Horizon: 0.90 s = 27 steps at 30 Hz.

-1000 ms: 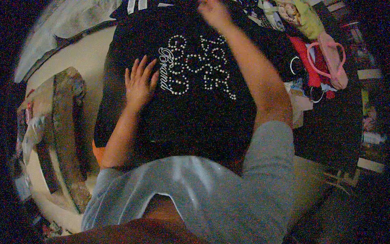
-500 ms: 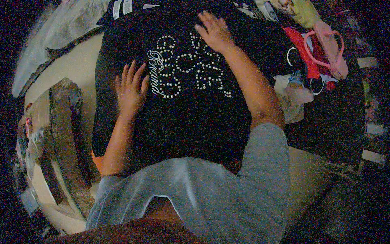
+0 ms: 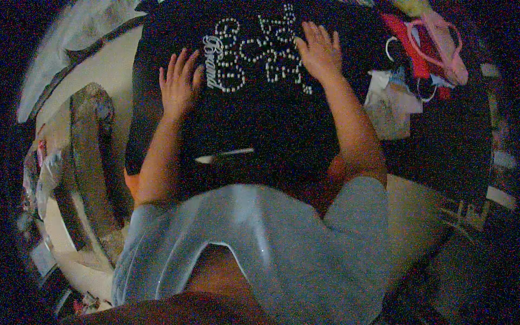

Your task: The person sits cross-legged on the floor and folds a black t-shirt with a white graphic design. They smooth the fabric, fold the sleeves and sides inward, and then fold the shirt in half to create a neat stack.

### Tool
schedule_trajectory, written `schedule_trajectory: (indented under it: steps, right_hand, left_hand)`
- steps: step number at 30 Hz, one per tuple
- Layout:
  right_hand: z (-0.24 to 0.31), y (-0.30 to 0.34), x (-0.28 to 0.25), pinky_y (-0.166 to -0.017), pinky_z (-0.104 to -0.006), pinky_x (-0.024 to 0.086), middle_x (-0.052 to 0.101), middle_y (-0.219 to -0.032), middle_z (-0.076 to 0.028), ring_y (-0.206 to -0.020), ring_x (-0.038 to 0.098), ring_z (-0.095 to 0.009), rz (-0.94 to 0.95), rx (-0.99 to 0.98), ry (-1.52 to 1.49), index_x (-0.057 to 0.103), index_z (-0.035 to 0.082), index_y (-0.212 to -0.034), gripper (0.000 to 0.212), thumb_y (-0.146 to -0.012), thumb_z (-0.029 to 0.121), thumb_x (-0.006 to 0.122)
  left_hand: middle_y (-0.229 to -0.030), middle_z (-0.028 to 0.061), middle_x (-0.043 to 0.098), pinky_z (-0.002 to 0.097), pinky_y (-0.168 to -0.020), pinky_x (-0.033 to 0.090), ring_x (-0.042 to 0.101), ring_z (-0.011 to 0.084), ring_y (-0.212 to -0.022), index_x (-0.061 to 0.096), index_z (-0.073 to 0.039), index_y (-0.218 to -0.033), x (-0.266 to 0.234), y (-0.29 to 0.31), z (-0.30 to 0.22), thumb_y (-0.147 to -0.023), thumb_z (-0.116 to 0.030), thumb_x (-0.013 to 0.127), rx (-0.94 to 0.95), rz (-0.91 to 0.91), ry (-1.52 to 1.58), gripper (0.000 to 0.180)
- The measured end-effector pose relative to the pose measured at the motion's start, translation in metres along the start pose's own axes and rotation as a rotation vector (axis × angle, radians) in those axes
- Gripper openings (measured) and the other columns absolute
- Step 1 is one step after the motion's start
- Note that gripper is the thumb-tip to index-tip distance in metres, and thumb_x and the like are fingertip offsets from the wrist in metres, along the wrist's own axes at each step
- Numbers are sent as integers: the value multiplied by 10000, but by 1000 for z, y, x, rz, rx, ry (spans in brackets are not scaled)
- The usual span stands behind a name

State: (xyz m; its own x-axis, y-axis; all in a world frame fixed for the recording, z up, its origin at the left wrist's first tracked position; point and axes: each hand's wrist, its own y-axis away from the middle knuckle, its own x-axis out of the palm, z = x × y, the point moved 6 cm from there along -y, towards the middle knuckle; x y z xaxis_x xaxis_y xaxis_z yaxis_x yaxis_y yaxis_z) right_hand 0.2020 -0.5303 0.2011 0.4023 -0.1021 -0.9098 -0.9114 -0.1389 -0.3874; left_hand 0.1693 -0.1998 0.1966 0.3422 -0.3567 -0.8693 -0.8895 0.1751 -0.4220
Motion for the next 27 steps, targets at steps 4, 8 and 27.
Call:
schedule_trajectory:
  steps: [4,8,27]
  right_hand:
    - [-38,27,-13,-1118,-502,132,284,-1488,-53,-1363,267,-265,-7,115,170,334,145,-1415,555,-958,460,320]
    - [-55,67,-41,-1107,-513,154,285,-1485,-76,-1350,286,-290,-130,99,177,328,120,-1414,557,-951,429,364]
    - [33,261,-113,-876,-371,463,611,-1108,-110,-971,590,-267,28,907,-961,486,22,-1219,514,-776,128,725]
  left_hand:
    - [-1445,58,357,539,-1088,188,292,282,-1352,404,-264,-1370,12,6,13,-922,-468,433,141,21,-80,493]
    - [-1468,59,318,536,-1077,222,273,300,-1358,367,-278,-1392,-14,36,41,-927,-480,420,181,109,-116,509]
    - [-1259,127,549,324,-899,440,541,228,-1127,452,-68,-1342,-85,154,205,-855,-144,639,-853,158,1213,527]
